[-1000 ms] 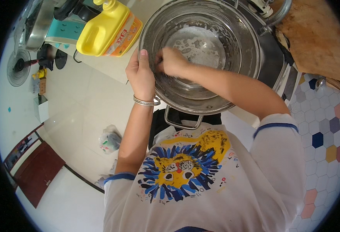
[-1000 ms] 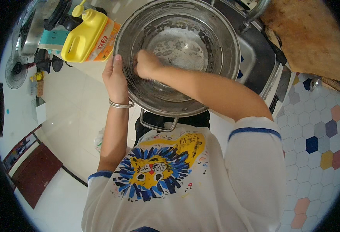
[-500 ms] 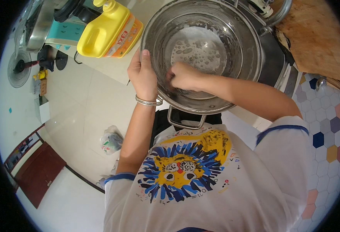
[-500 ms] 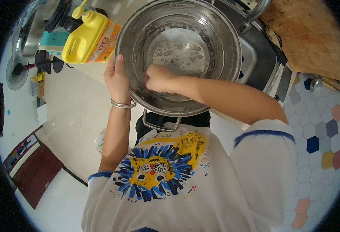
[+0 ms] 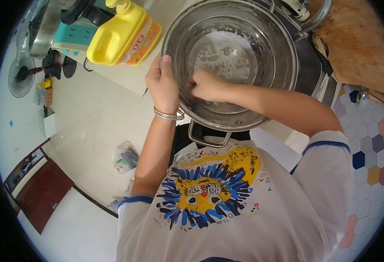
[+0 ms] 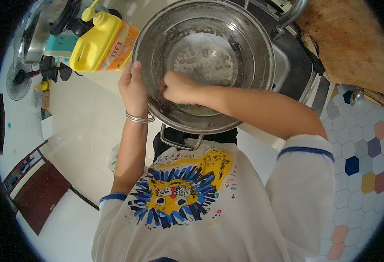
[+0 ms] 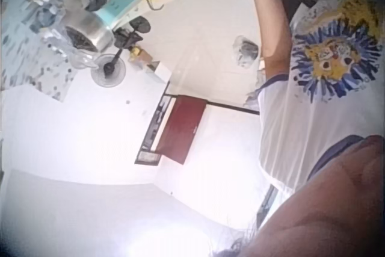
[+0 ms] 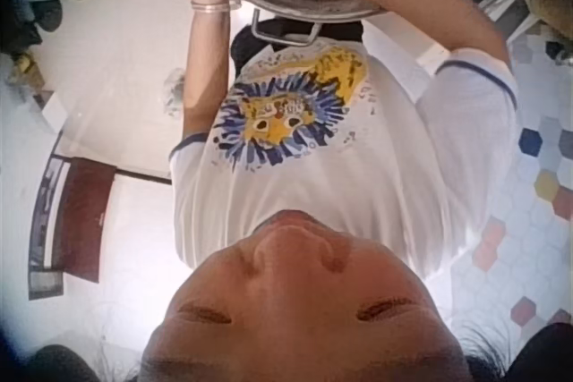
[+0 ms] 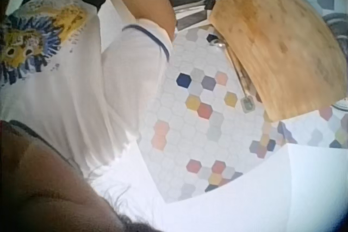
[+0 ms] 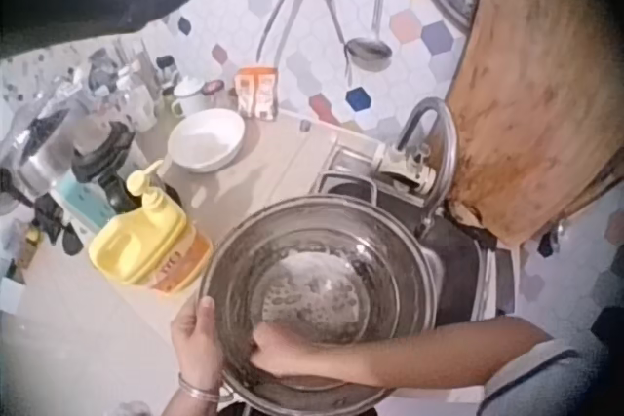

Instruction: The person scrubs the inside of a stainless steel pot with a steel wool pad, creating soapy foam. They then rinse the pot under running water in the sink to remove the soap and residue.

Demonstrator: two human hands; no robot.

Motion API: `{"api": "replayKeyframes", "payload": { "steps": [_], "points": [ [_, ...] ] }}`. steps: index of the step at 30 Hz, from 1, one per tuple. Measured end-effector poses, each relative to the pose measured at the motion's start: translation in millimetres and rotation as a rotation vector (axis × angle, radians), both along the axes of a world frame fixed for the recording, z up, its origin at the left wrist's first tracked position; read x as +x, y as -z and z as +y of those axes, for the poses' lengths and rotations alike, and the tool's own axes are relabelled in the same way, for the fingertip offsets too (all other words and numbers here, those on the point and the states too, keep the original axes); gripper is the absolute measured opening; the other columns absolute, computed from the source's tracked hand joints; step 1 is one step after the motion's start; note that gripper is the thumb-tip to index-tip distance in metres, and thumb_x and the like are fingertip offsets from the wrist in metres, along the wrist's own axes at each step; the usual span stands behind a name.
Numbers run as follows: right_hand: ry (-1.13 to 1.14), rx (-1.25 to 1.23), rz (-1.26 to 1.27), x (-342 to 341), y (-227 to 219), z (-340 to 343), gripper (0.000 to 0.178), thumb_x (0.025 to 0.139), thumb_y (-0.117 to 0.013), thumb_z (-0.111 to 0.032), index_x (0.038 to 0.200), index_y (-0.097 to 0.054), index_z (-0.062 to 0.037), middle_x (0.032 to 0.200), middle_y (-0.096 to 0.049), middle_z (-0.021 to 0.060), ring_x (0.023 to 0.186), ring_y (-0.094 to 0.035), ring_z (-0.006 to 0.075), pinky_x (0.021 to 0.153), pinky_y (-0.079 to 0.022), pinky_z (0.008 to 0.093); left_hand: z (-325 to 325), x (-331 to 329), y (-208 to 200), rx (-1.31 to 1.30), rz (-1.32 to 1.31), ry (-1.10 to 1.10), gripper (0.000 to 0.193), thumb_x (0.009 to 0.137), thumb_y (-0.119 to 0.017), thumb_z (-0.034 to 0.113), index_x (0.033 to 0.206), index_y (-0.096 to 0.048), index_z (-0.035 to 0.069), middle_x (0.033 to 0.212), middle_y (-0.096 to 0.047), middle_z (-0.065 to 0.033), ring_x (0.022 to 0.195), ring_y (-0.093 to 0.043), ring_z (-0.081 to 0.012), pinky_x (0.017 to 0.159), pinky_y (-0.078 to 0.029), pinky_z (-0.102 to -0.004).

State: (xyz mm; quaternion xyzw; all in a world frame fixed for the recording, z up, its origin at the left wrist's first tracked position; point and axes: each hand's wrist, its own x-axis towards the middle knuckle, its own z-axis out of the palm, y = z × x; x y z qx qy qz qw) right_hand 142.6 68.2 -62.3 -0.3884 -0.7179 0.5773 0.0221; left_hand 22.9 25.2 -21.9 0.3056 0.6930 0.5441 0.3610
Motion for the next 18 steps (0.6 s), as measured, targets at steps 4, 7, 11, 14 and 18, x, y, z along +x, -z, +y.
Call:
{"api": "replayKeyframes", "payload": {
  "steps": [4,7,11,14,18],
  "points": [
    [0.319,0.061,0.056,-27,-3,23,0.014,0.063,-0.061,-0.003,0.076,-0.066,-0.0004,0.070,-0.064,0.0142,0.064,-0.061,0.0202,0.062,-0.048,0.0332,2,2,3,0.041,-0.001,0.004,0.024,0.091,-0.048,0.014,0.100,-0.059,-0.006,0.076,-0.057,0.0005,0.069,-0.044,-0.0056,0.064,-0.039,-0.0209],
    [-0.006,0.146,0.083,6,9,-14,0.015,0.062,-0.060,-0.002,0.076,-0.067,-0.0021,0.072,-0.064,0.0152,0.067,-0.063,0.0235,0.065,-0.048,0.0331,-1,1,2,0.056,-0.009,-0.037,0.024,0.091,-0.047,0.014,0.097,-0.059,-0.006,0.075,-0.057,-0.0004,0.069,-0.045,-0.0058,0.064,-0.040,-0.0210],
    [-0.145,0.079,-0.018,21,-6,-13,0.016,0.061,-0.059,-0.001,0.074,-0.068,-0.0032,0.071,-0.064,0.0145,0.070,-0.063,0.0250,0.068,-0.048,0.0327,1,4,1,0.073,-0.002,-0.037,0.023,0.091,-0.047,0.013,0.095,-0.060,-0.006,0.073,-0.056,-0.0003,0.067,-0.043,-0.0061,0.062,-0.039,-0.0217],
    [0.274,0.167,0.013,-24,-1,15,0.017,0.061,-0.059,-0.003,0.075,-0.069,-0.0039,0.071,-0.064,0.0141,0.068,-0.063,0.0252,0.068,-0.048,0.0342,2,1,1,0.048,0.045,0.010,0.023,0.091,-0.047,0.013,0.095,-0.060,-0.006,0.067,-0.050,0.0021,0.063,-0.038,-0.0053,0.056,-0.035,-0.0211],
    [0.111,0.158,0.010,-6,4,-4,0.015,0.062,-0.061,-0.005,0.075,-0.069,-0.0044,0.071,-0.065,0.0133,0.066,-0.062,0.0245,0.067,-0.048,0.0341,2,2,3,0.081,0.049,-0.029,0.023,0.091,-0.048,0.012,0.097,-0.060,-0.005,0.066,-0.047,0.0037,0.061,-0.036,-0.0051,0.054,-0.033,-0.0208]
  ]
}}
